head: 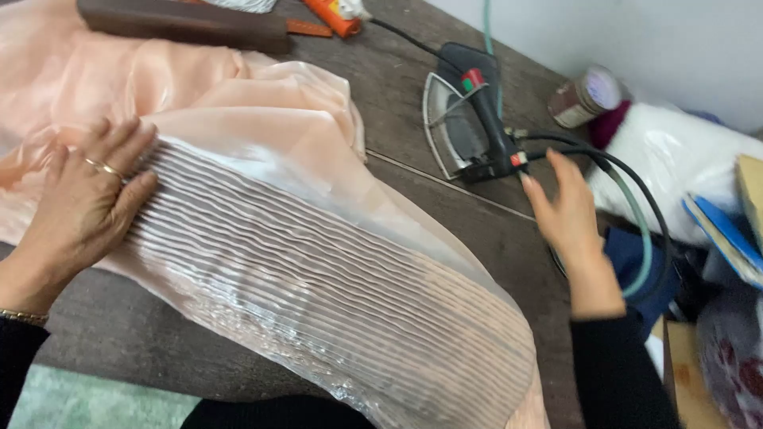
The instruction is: The person irons a piece of light pink fabric that is covered with a transparent pleated sheet on a work table. They use a steam iron to press the fabric and a wooden stick to smooth and align the pleats. The person repeatedly adjusts the fabric and sheet while ironing different sections.
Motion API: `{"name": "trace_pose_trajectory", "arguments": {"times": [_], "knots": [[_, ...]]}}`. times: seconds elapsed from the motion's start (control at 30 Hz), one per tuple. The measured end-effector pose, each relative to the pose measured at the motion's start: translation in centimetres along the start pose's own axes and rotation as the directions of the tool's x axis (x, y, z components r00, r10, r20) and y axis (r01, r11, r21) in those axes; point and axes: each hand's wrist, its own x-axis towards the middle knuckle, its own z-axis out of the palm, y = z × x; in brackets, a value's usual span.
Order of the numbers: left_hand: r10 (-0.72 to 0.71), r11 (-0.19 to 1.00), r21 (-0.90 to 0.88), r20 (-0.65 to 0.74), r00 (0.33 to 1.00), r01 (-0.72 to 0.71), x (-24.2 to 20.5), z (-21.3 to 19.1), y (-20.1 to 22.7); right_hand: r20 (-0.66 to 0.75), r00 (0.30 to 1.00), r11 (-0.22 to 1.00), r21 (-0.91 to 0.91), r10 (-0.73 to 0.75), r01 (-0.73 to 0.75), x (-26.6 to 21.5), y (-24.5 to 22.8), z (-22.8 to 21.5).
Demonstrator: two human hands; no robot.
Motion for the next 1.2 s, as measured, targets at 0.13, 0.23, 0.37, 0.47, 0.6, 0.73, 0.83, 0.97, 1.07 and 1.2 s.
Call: {"name": "trace_pose_trajectory", "arguments": {"times": [0.13,0.23,0.37,0.47,0.6,0.73,0.83,0.97,1.07,1.2], "knots": [[0.098,0.991,0.116,-0.312,0.945,-0.064,-2.4,0.1,-0.4,0.306,0.944,0.992,-0.006,0.124,-0.129,9.9,5.4,5.9],[-0.139,0.989,0.004,-0.299,0.944,0.147,-3.4,-0.6,0.5,0.561,0.738,0.913,-0.081,0.374,-0.401,15.1,3.0,6.9],[-0.307,0.951,-0.048,-0.226,0.924,0.305,-3.0,-0.5,0.4,0.738,0.512,0.538,0.241,0.439,-0.808,17.8,5.3,10.1],[-0.274,0.961,-0.025,-0.234,0.933,0.276,-2.2,0.2,-0.1,0.750,0.495,0.416,0.319,0.439,-0.852,17.7,3.6,10.5],[-0.229,0.973,-0.032,-0.244,0.942,0.228,-0.6,1.0,-0.7,0.603,0.577,0.437,0.380,0.551,-0.815,14.6,-0.2,7.2],[-0.210,0.978,-0.033,-0.228,0.951,0.208,-0.3,1.1,-1.4,0.587,0.615,0.440,0.431,0.526,-0.788,9.5,-2.1,-0.9],[-0.285,0.953,-0.161,-0.188,0.940,0.256,-0.2,0.4,-1.0,0.509,0.728,0.610,0.415,0.459,-0.675,4.7,-7.1,-8.5],[-0.043,0.995,0.075,-0.324,0.945,0.071,-0.2,1.8,-3.7,0.380,0.857,0.889,0.158,0.347,-0.430,-2.9,-9.8,-15.5],[0.075,0.976,0.216,-0.393,0.916,0.012,0.0,2.0,-3.7,0.399,0.811,0.892,-0.042,0.428,-0.450,-9.1,-8.6,-17.3],[0.165,0.950,0.308,-0.352,0.921,-0.052,-0.4,0.8,-0.1,0.641,0.768,0.990,0.112,-0.006,-0.086,-11.5,-15.7,-17.3]]}}
